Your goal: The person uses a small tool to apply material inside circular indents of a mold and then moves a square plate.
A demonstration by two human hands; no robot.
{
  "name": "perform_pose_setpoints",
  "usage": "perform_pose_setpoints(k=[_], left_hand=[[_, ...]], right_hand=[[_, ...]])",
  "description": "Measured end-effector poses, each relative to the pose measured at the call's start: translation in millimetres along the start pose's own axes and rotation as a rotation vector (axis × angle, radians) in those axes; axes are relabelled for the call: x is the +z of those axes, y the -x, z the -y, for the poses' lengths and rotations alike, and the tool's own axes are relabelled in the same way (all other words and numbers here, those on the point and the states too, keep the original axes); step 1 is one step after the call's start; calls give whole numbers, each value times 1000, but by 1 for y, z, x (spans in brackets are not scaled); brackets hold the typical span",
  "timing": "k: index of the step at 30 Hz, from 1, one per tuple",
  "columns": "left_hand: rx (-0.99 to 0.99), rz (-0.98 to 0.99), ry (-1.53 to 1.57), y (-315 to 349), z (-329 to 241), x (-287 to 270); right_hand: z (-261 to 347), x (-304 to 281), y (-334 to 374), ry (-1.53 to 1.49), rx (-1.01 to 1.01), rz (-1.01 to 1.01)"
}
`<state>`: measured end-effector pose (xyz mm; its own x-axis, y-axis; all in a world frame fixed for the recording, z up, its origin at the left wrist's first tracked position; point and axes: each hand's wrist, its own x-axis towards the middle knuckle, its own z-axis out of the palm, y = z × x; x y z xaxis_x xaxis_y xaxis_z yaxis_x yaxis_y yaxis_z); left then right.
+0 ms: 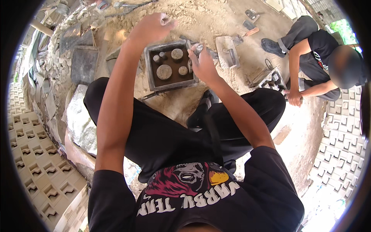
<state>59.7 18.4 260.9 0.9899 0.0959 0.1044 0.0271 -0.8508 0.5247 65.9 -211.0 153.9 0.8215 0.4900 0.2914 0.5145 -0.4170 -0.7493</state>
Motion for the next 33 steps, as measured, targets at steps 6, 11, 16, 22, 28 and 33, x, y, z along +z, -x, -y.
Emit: perform_pose_setpoints(k=[6,11,16,22,28,33], left_hand=[[16,-28,25,-4,-14,9],[47,-17,19,0,-7,7],[9,21,-27,4,6,0],[49,-4,-14,-4,-1,6],[2,54,-7,3,-14,-9],[-20,56,-74,12,1,-14]], right_hand=[[-8,-2,-2,-36,171,147],[-6,3,19,36,143,85],[15,2,8,-125,21,169],[-3,5,0,-86,130,199],[-18,2,17,-109,63,213],[21,7,13,-278,55,40]])
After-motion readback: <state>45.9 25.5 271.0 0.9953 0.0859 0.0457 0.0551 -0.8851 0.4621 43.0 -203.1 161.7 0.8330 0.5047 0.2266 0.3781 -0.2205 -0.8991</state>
